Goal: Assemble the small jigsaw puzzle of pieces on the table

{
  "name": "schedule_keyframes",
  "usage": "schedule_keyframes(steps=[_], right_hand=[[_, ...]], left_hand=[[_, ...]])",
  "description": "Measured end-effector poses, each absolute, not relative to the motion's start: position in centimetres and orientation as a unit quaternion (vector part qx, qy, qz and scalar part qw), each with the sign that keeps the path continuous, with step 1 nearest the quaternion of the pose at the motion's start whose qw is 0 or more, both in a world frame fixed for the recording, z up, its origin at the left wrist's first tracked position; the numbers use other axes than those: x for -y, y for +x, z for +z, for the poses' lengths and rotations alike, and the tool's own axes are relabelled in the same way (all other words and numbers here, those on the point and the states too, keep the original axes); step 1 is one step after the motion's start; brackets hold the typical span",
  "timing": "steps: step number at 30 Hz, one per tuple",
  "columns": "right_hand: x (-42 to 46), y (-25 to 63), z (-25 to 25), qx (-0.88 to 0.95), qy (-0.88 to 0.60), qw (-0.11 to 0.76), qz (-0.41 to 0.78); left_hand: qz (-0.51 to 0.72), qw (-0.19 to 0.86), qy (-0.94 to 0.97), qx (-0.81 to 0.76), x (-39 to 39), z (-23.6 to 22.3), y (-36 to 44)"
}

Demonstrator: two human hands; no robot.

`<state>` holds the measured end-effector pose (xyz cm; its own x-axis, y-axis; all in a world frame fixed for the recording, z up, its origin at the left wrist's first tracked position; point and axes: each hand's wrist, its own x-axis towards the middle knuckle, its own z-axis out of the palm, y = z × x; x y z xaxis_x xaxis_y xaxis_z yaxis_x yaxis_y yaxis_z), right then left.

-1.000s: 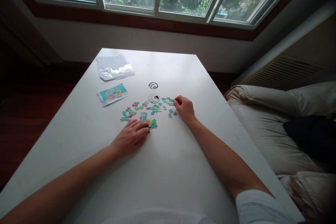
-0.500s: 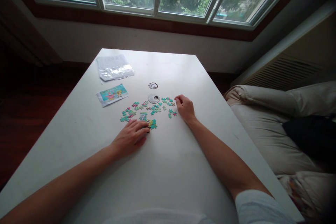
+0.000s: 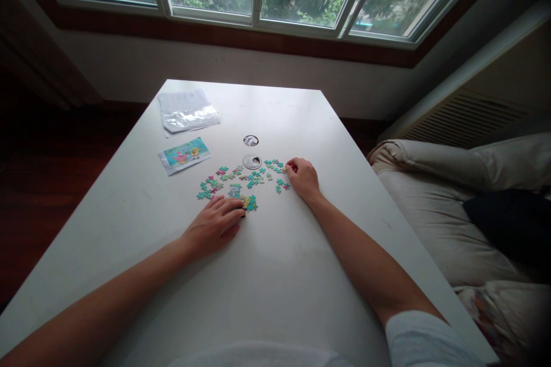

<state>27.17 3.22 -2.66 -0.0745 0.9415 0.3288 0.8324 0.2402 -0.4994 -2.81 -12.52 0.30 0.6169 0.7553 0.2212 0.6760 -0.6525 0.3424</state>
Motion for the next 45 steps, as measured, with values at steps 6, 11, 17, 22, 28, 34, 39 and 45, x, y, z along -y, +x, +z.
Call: schedule_keyframes(steps=[6,11,17,22,28,34,39,45], right_hand=[[-3.27,27.13,-2.74,0.734,-0.606,0.297,0.079],[-3.29,27.18,-2.76,0.74,-0.598,0.299,0.074],[-3.34,27.22,-2.99,0.74,-0.601,0.294,0.072],[-3.3,27.16,-2.92,0.741,-0.599,0.294,0.071],[-3.17,27.09,-2.75,0.744,-0.6,0.285,0.07],[-3.06,27.07,-2.67,0.75,-0.597,0.279,0.064],[-3.07,27.05,-2.75,0.751,-0.598,0.272,0.061],[-2.91,26.93,-2.44,0.762,-0.594,0.25,0.056]], left_hand=[[0.172,0.114,0.891,-0.404,12.52,0.44,-2.77],[0.164,0.114,0.892,-0.405,12.53,0.35,-2.78],[0.167,0.111,0.892,-0.405,12.57,0.34,-2.77],[0.168,0.113,0.893,-0.403,12.52,0.54,-2.68],[0.173,0.116,0.891,-0.403,12.52,0.39,-2.73],[0.169,0.115,0.892,-0.404,12.53,0.39,-2.76],[0.171,0.114,0.891,-0.404,12.5,0.52,-2.67],[0.177,0.122,0.887,-0.409,12.58,0.54,-2.74]])
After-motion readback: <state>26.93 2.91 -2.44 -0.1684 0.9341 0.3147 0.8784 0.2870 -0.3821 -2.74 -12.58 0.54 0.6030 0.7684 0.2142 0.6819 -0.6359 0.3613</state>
